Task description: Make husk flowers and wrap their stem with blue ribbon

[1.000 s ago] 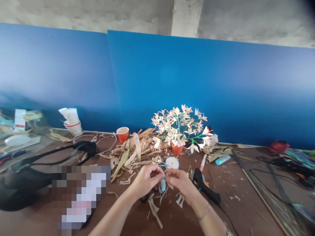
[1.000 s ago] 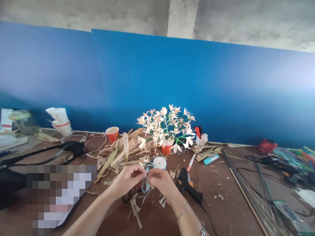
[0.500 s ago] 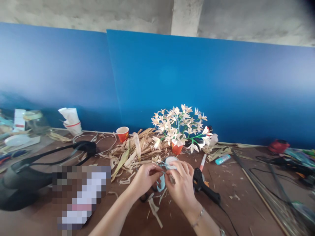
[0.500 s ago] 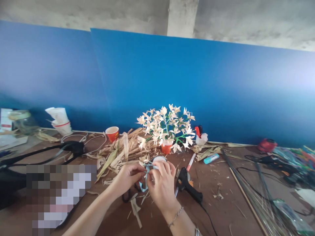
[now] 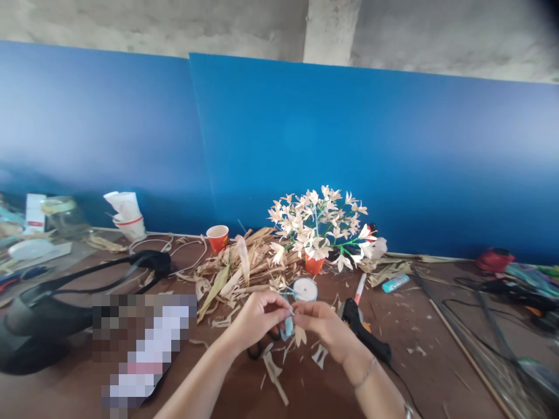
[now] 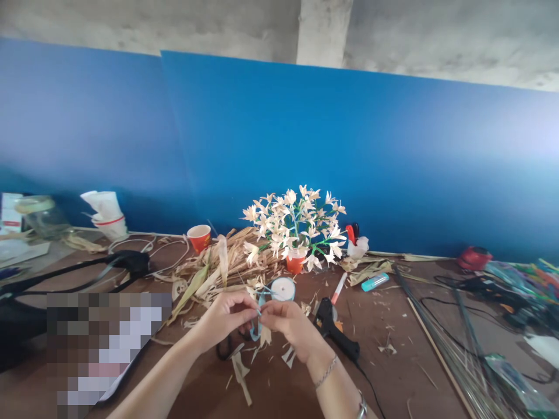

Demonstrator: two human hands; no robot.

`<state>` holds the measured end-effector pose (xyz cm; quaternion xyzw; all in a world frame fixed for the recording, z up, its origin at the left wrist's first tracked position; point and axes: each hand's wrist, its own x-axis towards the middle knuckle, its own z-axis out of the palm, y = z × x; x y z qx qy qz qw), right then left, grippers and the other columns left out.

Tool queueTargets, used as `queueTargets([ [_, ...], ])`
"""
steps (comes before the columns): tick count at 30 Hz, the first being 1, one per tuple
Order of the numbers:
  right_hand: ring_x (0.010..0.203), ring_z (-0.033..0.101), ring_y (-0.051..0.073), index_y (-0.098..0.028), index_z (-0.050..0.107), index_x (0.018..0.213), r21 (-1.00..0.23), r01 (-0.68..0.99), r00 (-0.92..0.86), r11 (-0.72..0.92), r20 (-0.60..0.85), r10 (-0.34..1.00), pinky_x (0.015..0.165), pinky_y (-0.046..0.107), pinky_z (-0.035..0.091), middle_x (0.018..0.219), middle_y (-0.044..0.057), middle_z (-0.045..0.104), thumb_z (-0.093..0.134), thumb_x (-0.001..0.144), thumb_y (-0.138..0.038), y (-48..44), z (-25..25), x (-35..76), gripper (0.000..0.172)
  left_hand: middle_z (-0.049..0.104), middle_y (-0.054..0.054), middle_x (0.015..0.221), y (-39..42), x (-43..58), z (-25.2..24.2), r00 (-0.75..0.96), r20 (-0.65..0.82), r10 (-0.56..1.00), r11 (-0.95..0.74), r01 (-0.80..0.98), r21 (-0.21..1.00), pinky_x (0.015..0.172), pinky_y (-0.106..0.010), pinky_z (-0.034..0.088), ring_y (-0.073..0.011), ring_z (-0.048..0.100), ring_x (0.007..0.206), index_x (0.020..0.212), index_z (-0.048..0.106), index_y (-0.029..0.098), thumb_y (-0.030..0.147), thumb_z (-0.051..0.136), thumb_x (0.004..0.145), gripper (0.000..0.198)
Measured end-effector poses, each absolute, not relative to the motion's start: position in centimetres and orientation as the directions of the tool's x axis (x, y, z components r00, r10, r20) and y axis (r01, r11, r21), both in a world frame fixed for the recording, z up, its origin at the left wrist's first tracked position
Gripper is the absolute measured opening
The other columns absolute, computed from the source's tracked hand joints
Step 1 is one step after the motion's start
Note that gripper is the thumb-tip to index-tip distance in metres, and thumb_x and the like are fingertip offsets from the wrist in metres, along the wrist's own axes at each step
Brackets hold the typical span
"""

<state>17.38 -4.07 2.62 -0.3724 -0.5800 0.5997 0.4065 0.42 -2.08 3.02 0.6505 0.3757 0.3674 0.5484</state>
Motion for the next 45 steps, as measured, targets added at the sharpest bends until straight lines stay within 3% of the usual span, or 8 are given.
queueTargets([
  [4, 0.073, 0.054, 0.016, -0.012, 0.061, 0.07, -0.995, -0.071, -0.471, -0.075, -0.033, 0.881, 0.074, 0.03, 0.04, 0.072, 0.003, 0.058, 0.058, 0.074, -0.032, -4.1, 2.3, 17.4, 0.02, 0.056, 0.0, 0.055, -2.6, 0.6, 3.6, 0.473, 0.036, 0.88, -0.091, 0.095, 0.991, 0.044, -0.02, 0.04, -0.0106, 0.052, 0.047, 0.068, 0.057, 0.014, 0.032, 0.058, 0.071, 0.019],
  [7, 0.083, 0.053, 0.019, -0.016, 0.061, 0.077, -0.955, 0.211, -0.224, 0.21, 0.162, 0.961, 0.077, 0.033, 0.039, 0.082, 0.005, 0.059, 0.059, 0.071, -0.028, -4.3, 2.3, 16.9, 0.014, 0.055, 0.001, 0.054, -2.5, 0.7, 3.3, 0.402, 0.125, 0.907, -0.2, 0.149, 0.968, 0.046, -0.02, 0.039, -0.0106, 0.05, 0.048, 0.065, 0.056, 0.014, 0.029, 0.055, 0.072, 0.016],
  [11, 0.1, 0.046, 0.024, -0.021, 0.059, 0.075, -0.534, 0.714, -0.051, 0.453, 0.606, 0.794, 0.086, 0.039, 0.032, 0.101, 0.006, 0.054, 0.06, 0.068, -0.021, -5.0, 2.3, 15.9, 0.008, 0.057, -0.001, 0.06, -2.0, 1.0, 2.1, 0.286, 0.255, 0.924, -0.324, 0.224, 0.919, 0.054, -0.021, 0.04, -0.0128, 0.053, 0.057, 0.065, 0.059, 0.014, 0.023, 0.055, 0.07, 0.011],
  [17, 0.106, 0.045, 0.022, -0.021, 0.057, 0.071, -0.272, 0.86, -0.099, 0.432, 0.741, 0.664, 0.096, 0.043, 0.022, 0.105, 0.005, 0.055, 0.055, 0.073, -0.015, -5.7, 2.3, 15.4, 0.006, 0.061, -0.003, 0.066, -1.5, 0.9, 1.1, 0.299, 0.237, 0.924, -0.311, 0.23, 0.922, 0.055, -0.022, 0.042, -0.0149, 0.056, 0.06, 0.072, 0.063, 0.013, 0.025, 0.056, 0.071, 0.014],
  [26, 0.105, 0.045, 0.021, -0.022, 0.058, 0.077, -0.279, 0.819, -0.177, 0.501, 0.707, 0.684, 0.095, 0.041, 0.026, 0.104, 0.004, 0.056, 0.051, 0.078, -0.015, -5.6, 2.9, 15.7, 0.01, 0.063, -0.005, 0.066, -1.6, 0.3, 2.9, 0.328, 0.299, 0.896, -0.382, 0.229, 0.895, 0.06, -0.024, 0.045, -0.017, 0.059, 0.065, 0.069, 0.064, 0.015, 0.028, 0.057, 0.072, 0.015],
  [37, 0.072, 0.056, 0.016, -0.015, 0.063, 0.068, -0.991, 0.107, -0.431, 0.078, 0.025, 0.902, 0.068, 0.029, 0.042, 0.082, 0.004, 0.061, 0.055, 0.077, -0.032, -4.2, 2.6, 17.6, 0.021, 0.058, -0.002, 0.061, -2.4, 0.4, 3.4, 0.433, 0.235, 0.87, -0.353, 0.214, 0.911, 0.054, -0.021, 0.038, -0.0119, 0.051, 0.057, 0.067, 0.06, 0.014, 0.028, 0.053, 0.074, 0.017],
  [41, 0.092, 0.053, 0.021, -0.017, 0.062, 0.082, -0.907, 0.292, -0.211, 0.304, 0.249, 0.945, 0.082, 0.035, 0.038, 0.094, 0.006, 0.058, 0.057, 0.073, -0.025, -4.3, 2.5, 17.1, 0.013, 0.056, -0.001, 0.061, -2.2, 0.8, 2.9, 0.345, 0.259, 0.902, -0.343, 0.207, 0.916, 0.054, -0.021, 0.038, -0.0115, 0.05, 0.057, 0.066, 0.059, 0.014, 0.028, 0.053, 0.074, 0.017],
  [45, 0.107, 0.042, 0.024, -0.02, 0.059, 0.078, -0.529, 0.712, -0.062, 0.462, 0.608, 0.792, 0.091, 0.041, 0.029, 0.106, 0.006, 0.053, 0.059, 0.069, -0.016, -5.1, 2.5, 16.1, 0.01, 0.054, 0.0, 0.059, -1.8, 1.1, 1.9, 0.269, 0.234, 0.934, -0.286, 0.174, 0.942, 0.054, -0.021, 0.038, -0.0111, 0.048, 0.056, 0.067, 0.058, 0.013, 0.029, 0.054, 0.074, 0.018],
])
